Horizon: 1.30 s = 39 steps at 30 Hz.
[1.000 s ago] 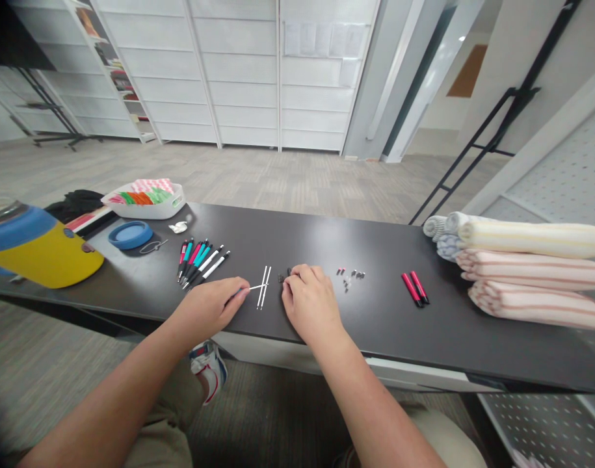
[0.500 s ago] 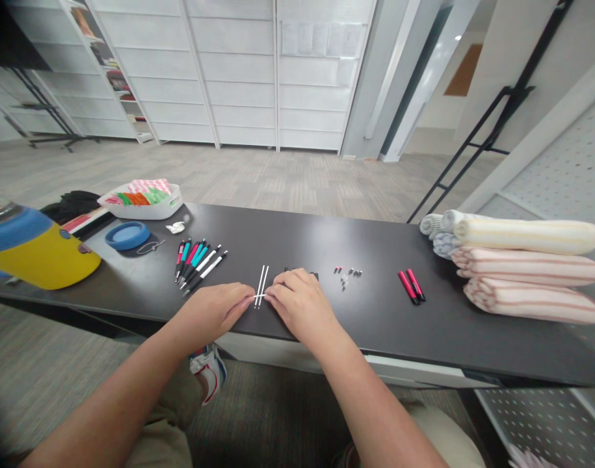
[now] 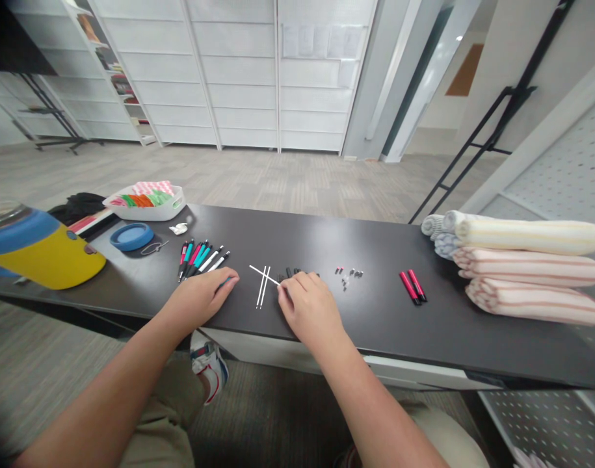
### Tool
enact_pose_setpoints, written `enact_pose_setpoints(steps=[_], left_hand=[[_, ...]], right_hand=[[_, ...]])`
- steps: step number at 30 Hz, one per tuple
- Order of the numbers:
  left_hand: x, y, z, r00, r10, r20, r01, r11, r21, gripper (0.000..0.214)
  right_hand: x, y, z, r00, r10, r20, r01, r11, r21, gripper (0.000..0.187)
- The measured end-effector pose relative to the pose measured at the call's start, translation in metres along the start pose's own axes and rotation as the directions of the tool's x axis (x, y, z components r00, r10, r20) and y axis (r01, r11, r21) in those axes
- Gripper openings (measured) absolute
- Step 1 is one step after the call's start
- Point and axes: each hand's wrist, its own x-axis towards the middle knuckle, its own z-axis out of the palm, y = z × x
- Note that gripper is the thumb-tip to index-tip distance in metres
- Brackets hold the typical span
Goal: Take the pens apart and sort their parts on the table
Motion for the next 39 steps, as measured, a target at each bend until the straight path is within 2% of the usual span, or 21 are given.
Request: enact_pose_setpoints(steps=[4,11,18,23,33,39], left_hand=[[0.002,0.001,0.002,0.999,-0.05,-0.008,0.051,0.999,0.02,0.031],[0.0,0.015,0.007,0.999,0.021,-0.027,-0.021,1.0,0.019,0.029],[0.001,0.025,0.013,0.994,0.099,-0.036,-0.097,0.995,0.035,0.027],[0.0,0.022,0.015,0.989,0.139,-0.046,-0.138,0.99,0.021,0.028],[-0.001,0.02,0.018,0.984,0.166,-0.064,-0.167,0.986,-0.007,0.03],[0.0,0.017,0.016,0.966,0.196,-0.168,-0.209,0.976,-0.065,0.029]], right_hand=[[-0.006,-0.005,0.001,0.996,0.093,0.015,-0.09,0.986,-0.14,0.02],[-0.009,-0.013,0.001,0.981,0.154,0.115,-0.126,0.967,-0.222,0.02],[-0.006,-0.017,-0.007,0.965,0.106,0.242,-0.092,0.993,-0.068,0.033],[-0.003,-0.017,-0.009,0.961,0.089,0.262,-0.083,0.996,-0.033,0.03],[0.001,-0.016,-0.009,0.94,-0.051,0.338,0.036,0.998,0.052,0.033],[0.0,-0.013,-0.008,0.951,-0.041,0.305,0.004,0.993,0.121,0.032]])
